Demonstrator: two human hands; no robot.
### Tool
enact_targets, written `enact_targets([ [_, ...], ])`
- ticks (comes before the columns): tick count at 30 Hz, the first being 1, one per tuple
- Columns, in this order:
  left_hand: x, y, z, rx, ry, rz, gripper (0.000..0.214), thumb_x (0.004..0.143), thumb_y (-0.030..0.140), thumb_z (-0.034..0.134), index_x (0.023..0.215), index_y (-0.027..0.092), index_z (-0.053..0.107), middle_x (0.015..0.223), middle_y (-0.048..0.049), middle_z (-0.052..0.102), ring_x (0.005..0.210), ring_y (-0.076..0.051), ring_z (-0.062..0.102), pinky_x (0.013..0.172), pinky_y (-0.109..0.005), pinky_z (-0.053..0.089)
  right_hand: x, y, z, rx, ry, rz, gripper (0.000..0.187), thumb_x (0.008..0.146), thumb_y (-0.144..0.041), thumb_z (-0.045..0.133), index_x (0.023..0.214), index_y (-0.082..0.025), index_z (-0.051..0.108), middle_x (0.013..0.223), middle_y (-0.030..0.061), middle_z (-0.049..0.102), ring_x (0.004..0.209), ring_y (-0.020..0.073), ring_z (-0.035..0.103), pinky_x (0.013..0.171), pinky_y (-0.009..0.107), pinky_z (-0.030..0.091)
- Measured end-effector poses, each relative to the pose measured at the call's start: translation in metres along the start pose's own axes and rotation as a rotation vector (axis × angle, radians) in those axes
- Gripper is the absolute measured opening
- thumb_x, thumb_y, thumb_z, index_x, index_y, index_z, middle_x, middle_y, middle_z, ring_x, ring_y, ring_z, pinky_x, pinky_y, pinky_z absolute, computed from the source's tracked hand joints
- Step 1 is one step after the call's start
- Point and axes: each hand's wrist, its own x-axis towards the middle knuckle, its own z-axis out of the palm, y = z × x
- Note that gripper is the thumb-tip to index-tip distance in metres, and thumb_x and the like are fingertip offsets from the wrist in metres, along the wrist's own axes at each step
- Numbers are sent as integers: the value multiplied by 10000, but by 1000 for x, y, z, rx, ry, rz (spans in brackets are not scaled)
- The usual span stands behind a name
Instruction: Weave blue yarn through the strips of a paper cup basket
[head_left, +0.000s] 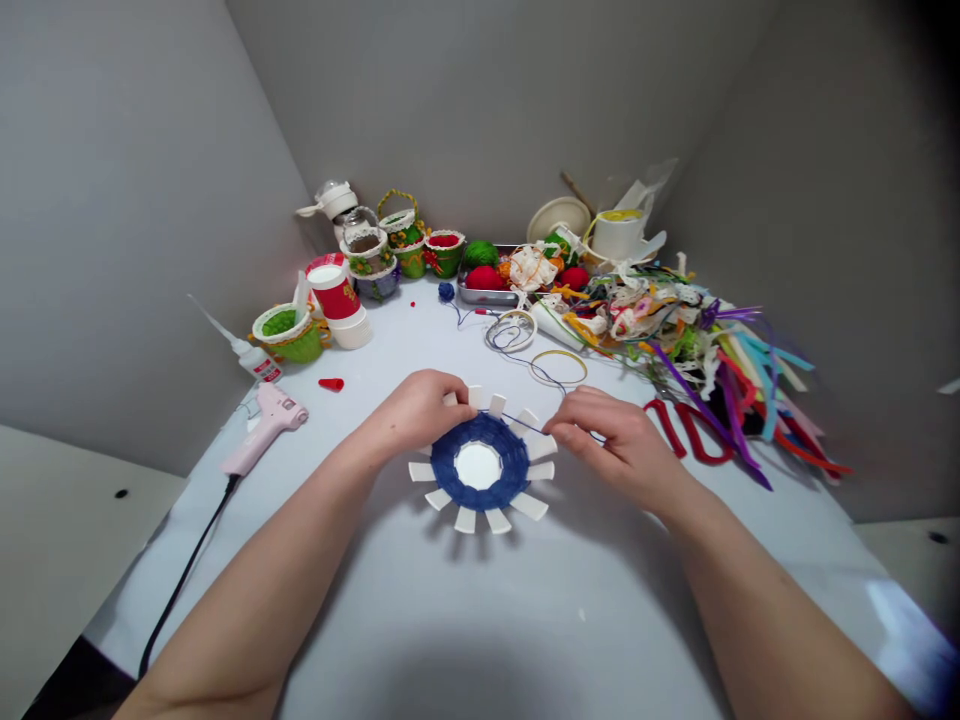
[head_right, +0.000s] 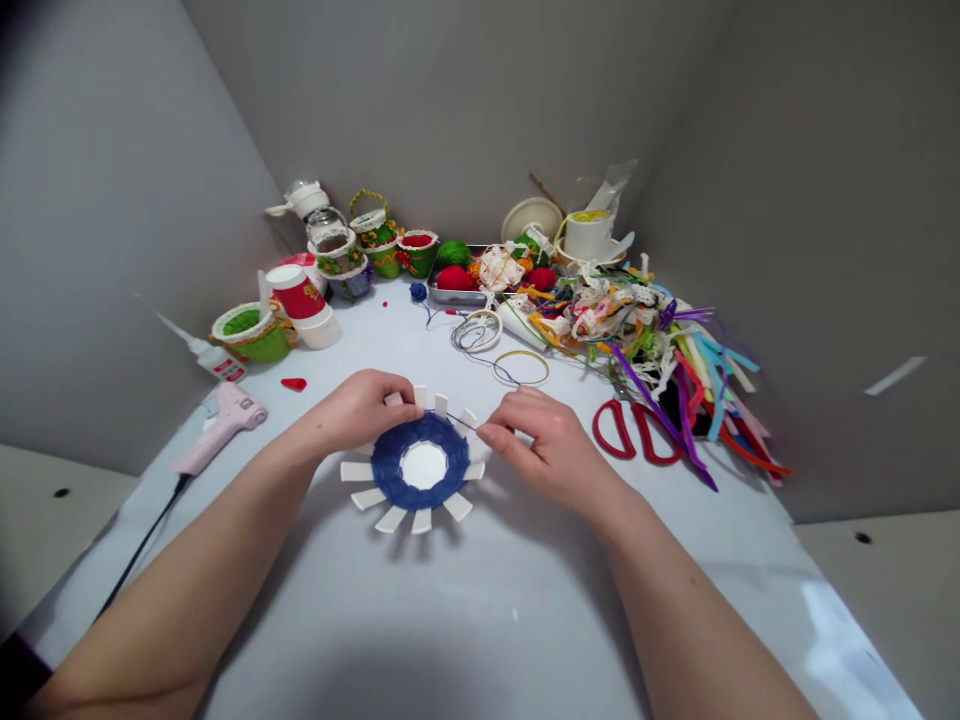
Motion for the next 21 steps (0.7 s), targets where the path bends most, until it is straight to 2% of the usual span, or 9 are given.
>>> enact_targets([
  [5,2,-4,0,-84,96,-50,220,715,358,555,716,170,668,663,12,630,609,-124,530,572,-231,378,2,7,9,76,73,67,343,927,-352,420,653,-176,528,646,18,503,675,153,462,656,288,359],
  [9,6,-6,5,-105,147,-79,222,717,360,551,723,169,663,687,7,633,636,-130,534,585,-233,387,5,6,23,129,50,273,395,890,-414,457,576,-179,408,594,-25,382,599,121,386,566,254,308],
  [12,10,-8,9,-90,140,-116,213,714,350,555,730,166,661,702,0,637,652,-139,539,591,-239,392,6,6,31,187,-3,415,355,858,-407,485,594,-175,435,577,-39,351,576,108,348,529,238,272],
  [16,8,-10,7,-67,49,-105,190,722,323,544,753,166,646,724,-6,642,678,-149,559,613,-246,410,5,9,33,230,-13,483,289,841,-361,480,628,-166,493,583,-38,370,576,104,349,522,230,268],
  [19,2,-8,-2,-85,-123,-10,233,712,345,583,862,177,643,830,-9,657,736,-154,582,649,-244,432,4,11,27,235,-51,468,279,834,-342,472,620,-165,491,585,-35,372,579,104,351,521,230,272],
  [21,-4,-3,-7,-93,-220,46,349,688,384,634,981,196,634,898,-15,657,787,-161,590,668,-239,443,4,10,22,251,-108,452,277,828,-330,470,607,-164,485,582,-32,375,582,105,355,521,228,279],
])
